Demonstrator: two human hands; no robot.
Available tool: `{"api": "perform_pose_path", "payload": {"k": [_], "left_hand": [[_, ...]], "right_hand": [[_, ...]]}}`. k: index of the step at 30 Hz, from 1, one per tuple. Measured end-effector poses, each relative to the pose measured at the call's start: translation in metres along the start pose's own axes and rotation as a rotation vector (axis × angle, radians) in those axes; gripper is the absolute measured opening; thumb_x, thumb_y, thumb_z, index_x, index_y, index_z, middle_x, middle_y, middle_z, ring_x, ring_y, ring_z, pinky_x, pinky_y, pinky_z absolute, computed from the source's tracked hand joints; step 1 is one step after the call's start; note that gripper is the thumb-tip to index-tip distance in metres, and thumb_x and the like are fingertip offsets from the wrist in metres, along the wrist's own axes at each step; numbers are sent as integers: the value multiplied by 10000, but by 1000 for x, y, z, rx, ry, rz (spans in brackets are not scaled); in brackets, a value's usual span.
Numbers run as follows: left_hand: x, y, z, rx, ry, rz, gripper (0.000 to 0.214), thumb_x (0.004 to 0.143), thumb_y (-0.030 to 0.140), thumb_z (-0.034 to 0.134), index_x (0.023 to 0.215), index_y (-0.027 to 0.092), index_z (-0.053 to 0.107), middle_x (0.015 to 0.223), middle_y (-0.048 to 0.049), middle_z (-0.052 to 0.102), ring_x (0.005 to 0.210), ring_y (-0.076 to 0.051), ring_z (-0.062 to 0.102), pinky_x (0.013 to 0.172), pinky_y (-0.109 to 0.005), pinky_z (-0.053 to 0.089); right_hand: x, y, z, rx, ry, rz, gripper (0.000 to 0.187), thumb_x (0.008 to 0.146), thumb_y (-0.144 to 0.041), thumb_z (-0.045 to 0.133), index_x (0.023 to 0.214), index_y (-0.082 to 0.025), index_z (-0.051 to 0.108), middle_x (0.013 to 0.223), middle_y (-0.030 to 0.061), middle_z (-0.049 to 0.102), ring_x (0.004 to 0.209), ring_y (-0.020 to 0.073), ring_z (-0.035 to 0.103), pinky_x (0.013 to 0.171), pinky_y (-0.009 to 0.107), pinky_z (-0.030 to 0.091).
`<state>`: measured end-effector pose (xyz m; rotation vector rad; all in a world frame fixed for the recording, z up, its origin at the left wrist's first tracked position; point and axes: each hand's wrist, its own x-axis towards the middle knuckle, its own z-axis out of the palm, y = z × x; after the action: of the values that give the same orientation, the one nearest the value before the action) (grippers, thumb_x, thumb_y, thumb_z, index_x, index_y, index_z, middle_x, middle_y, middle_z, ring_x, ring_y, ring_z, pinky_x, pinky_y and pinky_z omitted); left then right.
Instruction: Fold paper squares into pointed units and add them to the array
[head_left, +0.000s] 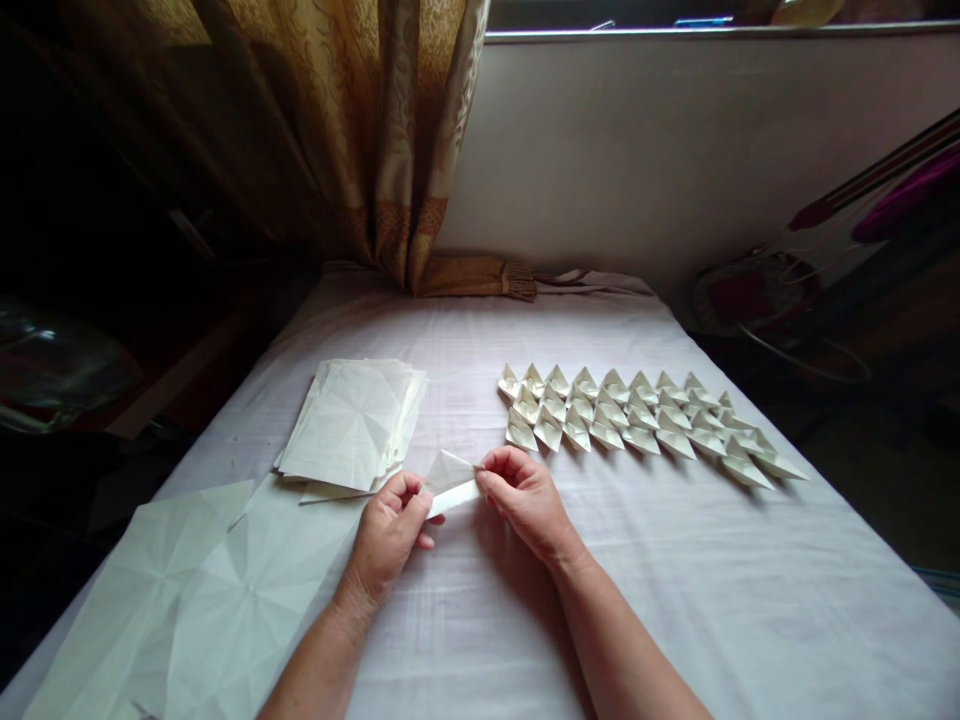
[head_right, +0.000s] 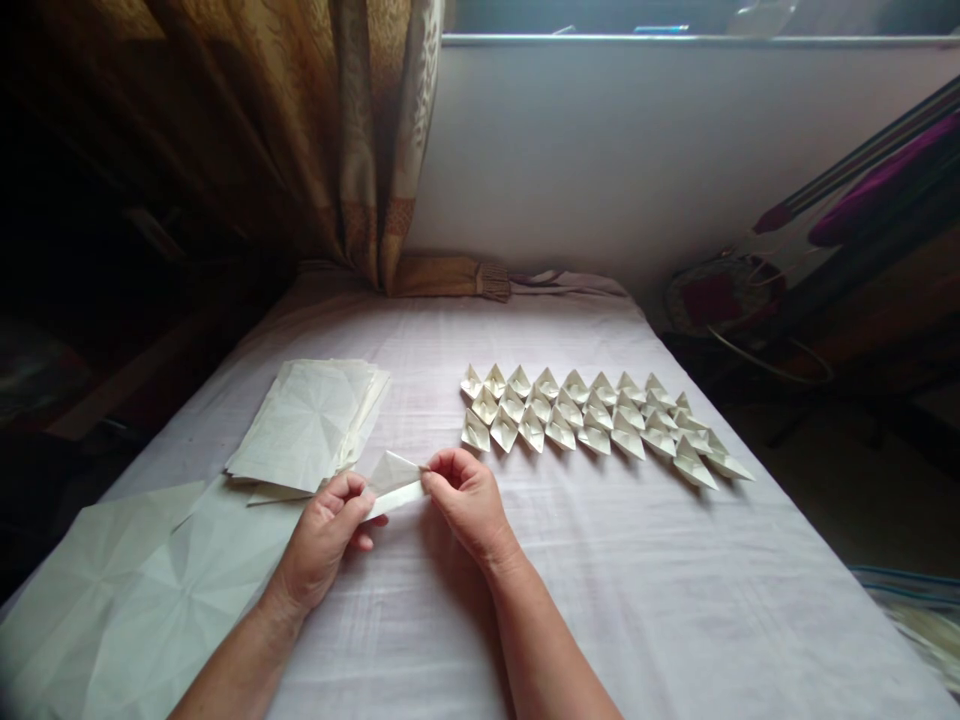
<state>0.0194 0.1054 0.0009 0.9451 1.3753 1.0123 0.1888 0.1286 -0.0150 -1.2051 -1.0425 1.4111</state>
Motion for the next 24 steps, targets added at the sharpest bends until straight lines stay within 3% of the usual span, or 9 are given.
{"api": "perform_pose_path", "payload": {"k": [5, 12, 20, 24], "left_hand": [[3, -3, 2, -21, 46, -7, 369, 639, 441, 685, 855, 185, 530, 687, 34, 626, 555, -129, 658, 333, -130, 414], [3, -4, 3, -49, 93, 14, 450, 640, 448, 689, 947, 186, 490, 640, 44, 622, 573, -148, 674, 341, -133, 428], [3, -4, 3, -56, 104, 32, 458, 664, 426, 665, 998, 199, 449, 642, 34, 645, 575, -156, 671, 353, -145, 446], [3, -6, 3, -62, 130, 41, 430, 665, 430, 660, 966, 205, 452, 591, 56, 610, 559, -149, 658, 349, -141, 446]], "right_hand": [[0, 12, -2, -164, 71, -230, 110, 724, -296, 618, 739, -190, 645, 669, 2, 613, 618, 125, 538, 569, 224, 438], [-3, 16, -6, -325, 56, -457, 156, 795, -200, 568, 818, -187, 721, 772, 45, 708, 677, 143, 615, 619, 240, 478], [-6, 6, -11, -337, -60, -441, 152, 804, -204, 603, 855, -176, 744, 771, 55, 699, 667, 140, 616, 598, 238, 484], [-5, 5, -15, -311, -136, -469, 305, 738, -97, 543, 936, -195, 753, 832, 50, 700, 696, 130, 627, 603, 222, 494]]}}
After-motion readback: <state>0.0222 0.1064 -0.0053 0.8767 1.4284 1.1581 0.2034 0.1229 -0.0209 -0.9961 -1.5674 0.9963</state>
